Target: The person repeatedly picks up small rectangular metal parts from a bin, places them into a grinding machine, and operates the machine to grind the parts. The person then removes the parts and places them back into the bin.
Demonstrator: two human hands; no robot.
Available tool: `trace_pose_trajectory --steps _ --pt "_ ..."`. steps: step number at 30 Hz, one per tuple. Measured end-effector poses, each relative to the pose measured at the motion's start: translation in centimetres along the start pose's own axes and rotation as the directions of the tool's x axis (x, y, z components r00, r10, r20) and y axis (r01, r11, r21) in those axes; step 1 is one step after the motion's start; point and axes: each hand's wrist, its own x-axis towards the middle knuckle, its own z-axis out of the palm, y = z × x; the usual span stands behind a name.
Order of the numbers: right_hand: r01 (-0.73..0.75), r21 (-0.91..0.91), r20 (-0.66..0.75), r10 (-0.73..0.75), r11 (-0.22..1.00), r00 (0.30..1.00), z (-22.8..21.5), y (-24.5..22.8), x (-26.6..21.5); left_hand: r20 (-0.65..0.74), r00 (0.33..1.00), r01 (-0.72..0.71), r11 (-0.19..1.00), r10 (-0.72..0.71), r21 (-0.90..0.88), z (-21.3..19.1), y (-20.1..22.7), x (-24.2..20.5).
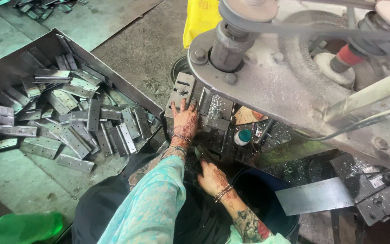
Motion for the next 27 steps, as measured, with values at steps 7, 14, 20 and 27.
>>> trace_pose_trajectory --steps 7,14,20,27 --pt "-0.176 -0.021 0.05 0.176 0.984 0.983 4.0 -0.7 -1.7 0.002 1.0 -0.012 0.999 0.012 -0.037 -0.5 0.5 1.9" --pt "-0.107 0.048 -0.03 0.108 0.993 0.994 5.5 0.2 -2.3 0.048 0.999 -0.024 0.999 0.025 -0.024 -0.3 0.6 0.2" --pt "-0.036 0.03 -0.012 0.036 0.999 0.999 1.0 -0.4 -0.9 0.098 0.995 -0.007 0.999 0.003 0.034 -0.5 0.1 0.7" --pt "-0.038 -0.056 -0.034 0.036 0.998 0.999 1.2 -1.4 -1.5 0.094 0.995 0.017 1.0 -0.018 0.01 -0.3 0.1 4.2"
